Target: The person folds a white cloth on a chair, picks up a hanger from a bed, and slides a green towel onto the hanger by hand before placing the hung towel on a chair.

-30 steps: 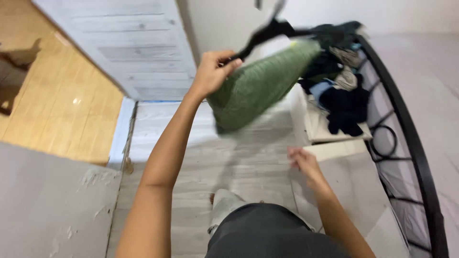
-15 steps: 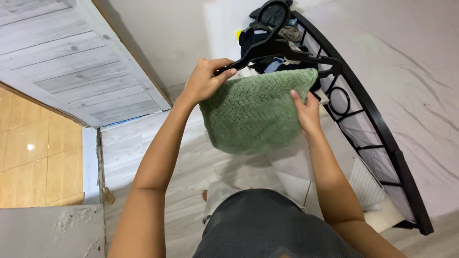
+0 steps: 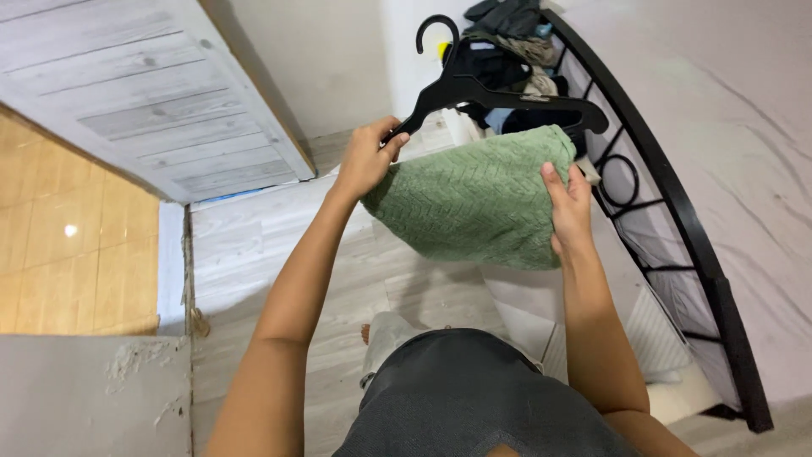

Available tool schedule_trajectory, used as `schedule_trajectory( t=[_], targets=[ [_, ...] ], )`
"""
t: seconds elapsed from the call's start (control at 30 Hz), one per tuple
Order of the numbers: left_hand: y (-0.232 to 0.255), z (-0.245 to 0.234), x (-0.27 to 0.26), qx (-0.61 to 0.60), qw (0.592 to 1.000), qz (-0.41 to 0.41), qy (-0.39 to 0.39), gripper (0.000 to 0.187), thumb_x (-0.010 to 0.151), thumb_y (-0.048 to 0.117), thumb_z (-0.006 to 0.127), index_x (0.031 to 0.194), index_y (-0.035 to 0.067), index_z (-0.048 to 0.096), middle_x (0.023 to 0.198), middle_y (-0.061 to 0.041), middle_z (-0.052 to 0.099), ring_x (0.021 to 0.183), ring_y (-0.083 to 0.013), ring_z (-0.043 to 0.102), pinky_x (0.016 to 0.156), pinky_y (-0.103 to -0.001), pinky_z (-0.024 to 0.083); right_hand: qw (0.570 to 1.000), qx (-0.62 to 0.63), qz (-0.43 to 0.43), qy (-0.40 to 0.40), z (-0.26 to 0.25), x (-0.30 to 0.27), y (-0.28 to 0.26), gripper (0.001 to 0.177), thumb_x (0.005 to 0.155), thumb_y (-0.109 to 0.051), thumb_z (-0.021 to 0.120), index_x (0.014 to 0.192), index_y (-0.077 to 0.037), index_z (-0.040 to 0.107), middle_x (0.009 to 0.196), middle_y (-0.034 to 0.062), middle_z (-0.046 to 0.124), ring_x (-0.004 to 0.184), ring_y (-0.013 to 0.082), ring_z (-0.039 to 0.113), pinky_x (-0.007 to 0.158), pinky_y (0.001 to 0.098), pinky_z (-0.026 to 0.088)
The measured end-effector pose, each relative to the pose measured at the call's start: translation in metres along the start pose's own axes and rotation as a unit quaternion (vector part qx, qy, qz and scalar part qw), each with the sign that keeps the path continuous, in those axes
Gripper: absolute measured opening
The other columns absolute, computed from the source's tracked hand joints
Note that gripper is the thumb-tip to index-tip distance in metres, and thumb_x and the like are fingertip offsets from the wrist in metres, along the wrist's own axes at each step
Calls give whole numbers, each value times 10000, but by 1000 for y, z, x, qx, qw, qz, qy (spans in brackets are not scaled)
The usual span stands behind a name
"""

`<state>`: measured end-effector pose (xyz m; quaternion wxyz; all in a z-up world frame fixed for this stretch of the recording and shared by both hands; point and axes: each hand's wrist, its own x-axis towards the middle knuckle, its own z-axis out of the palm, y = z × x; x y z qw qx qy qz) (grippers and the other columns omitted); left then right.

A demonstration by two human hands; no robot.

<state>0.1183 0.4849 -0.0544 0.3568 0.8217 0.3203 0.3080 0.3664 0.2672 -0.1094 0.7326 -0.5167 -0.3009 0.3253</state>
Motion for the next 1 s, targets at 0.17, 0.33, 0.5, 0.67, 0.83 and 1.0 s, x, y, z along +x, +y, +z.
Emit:
schedule_trajectory(
  t=[0.17,0.33,0.5,0.67,0.83,1.0],
  targets=[
    [-1,-6,-7,-2,1000,-14,22,200,976,222,679,979,23,691,634,-89,639,564,-182,565,577,-367,438,1000,-27,-10,8,-16,18,22,309,1050,-245,679,1275,-36,642,1207,43,700,1071,123,630,953,295,500],
    [-25,13,0,-26,997,-71,-1,208,965,265,664,1010,64,689,689,-71,673,619,-159,586,611,-358,442,955,-271,-80,90,-41,42,81,377,1002,-209,713,1335,-66,606,1160,78,647,1028,155,596,886,299,485],
    [-76,103,-24,-193,978,-83,2,291,994,348,679,1084,86,590,885,-22,628,808,-123,578,714,-295,481,978,-202,-42,22,-7,-5,127,247,1093,-250,616,1242,-65,681,1208,80,702,1132,153,645,993,288,503],
    [-69,182,-42,-493,818,-296,13,456,1014,462,621,1222,118,405,938,-35,493,775,-132,485,676,-292,458,949,-254,-17,-186,54,-66,101,722,871,-149,704,1507,-60,375,1271,145,593,1137,230,600,921,367,539],
    [-57,221,-63,-437,852,-289,-13,578,998,517,553,1342,124,305,1161,-110,499,979,-273,459,753,-405,341,922,-379,6,-75,33,-50,116,575,909,-134,607,1465,-41,492,1210,197,681,1084,343,678,916,433,532],
    [-98,269,-110,-64,985,-118,106,651,1054,569,485,1410,25,462,1449,-207,506,1382,-334,472,1215,-434,377,872,-488,25,32,25,-57,128,347,952,-367,660,1131,-77,729,973,173,744,919,399,706,777,475,531]
  ],
)
